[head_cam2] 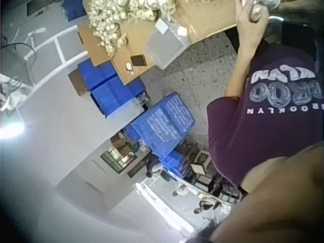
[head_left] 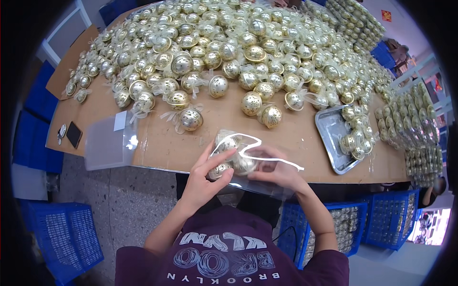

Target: Packing gold Christmas ornaments into plastic bags and sealing them with rubber bands.

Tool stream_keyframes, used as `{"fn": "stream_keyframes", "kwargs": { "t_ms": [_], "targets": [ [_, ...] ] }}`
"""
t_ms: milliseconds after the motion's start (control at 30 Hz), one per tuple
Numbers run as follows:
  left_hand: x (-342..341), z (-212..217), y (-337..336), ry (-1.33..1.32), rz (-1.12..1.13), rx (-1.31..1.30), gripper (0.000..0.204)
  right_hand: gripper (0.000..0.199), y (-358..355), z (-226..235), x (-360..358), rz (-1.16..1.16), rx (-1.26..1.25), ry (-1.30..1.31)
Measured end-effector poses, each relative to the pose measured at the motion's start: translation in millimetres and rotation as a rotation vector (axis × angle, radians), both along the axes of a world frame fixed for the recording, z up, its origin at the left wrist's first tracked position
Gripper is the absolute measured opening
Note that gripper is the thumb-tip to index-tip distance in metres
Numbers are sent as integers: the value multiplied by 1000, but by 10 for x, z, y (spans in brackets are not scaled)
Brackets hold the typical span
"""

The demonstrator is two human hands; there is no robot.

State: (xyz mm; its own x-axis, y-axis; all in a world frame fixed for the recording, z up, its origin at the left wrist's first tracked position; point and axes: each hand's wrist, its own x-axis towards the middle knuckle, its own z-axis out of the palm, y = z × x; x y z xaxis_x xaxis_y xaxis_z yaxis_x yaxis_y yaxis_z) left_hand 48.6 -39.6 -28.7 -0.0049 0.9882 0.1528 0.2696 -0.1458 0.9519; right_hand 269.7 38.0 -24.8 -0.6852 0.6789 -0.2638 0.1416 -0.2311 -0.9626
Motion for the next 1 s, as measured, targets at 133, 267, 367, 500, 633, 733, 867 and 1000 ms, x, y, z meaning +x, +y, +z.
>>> {"fn": "stream_keyframes", "kwargs": {
  "t_ms": [133, 267, 367, 500, 633, 733, 867, 1000],
  "targets": [
    [-22, 58, 53, 115, -30, 18, 43, 52, 86, -225, -38, -126, 318, -67],
    [-19, 107, 99, 161, -37, 14, 44, 60, 68, -222, -18, -179, 379, -87],
    [12, 145, 119, 114, 18, -5, 43, 66, 151, -99, -78, -55, 398, -91],
    [-22, 258, 55, 138, -27, -42, 42, 59, 30, -168, -64, -306, 393, -177],
    [-52, 195, 12, 176, -62, -65, 43, 52, 134, -296, -79, -197, 414, -222],
    [-126, 172, 31, 513, -71, 146, 46, 52, 67, -377, -108, -233, 202, -96],
    [-123, 134, 242, 506, -227, 248, 45, 57, 33, -365, -91, -288, 436, -160],
    [-101, 203, 371, 704, -267, 299, 49, 54, 115, -464, -53, -394, 249, 25]
  ]
}}
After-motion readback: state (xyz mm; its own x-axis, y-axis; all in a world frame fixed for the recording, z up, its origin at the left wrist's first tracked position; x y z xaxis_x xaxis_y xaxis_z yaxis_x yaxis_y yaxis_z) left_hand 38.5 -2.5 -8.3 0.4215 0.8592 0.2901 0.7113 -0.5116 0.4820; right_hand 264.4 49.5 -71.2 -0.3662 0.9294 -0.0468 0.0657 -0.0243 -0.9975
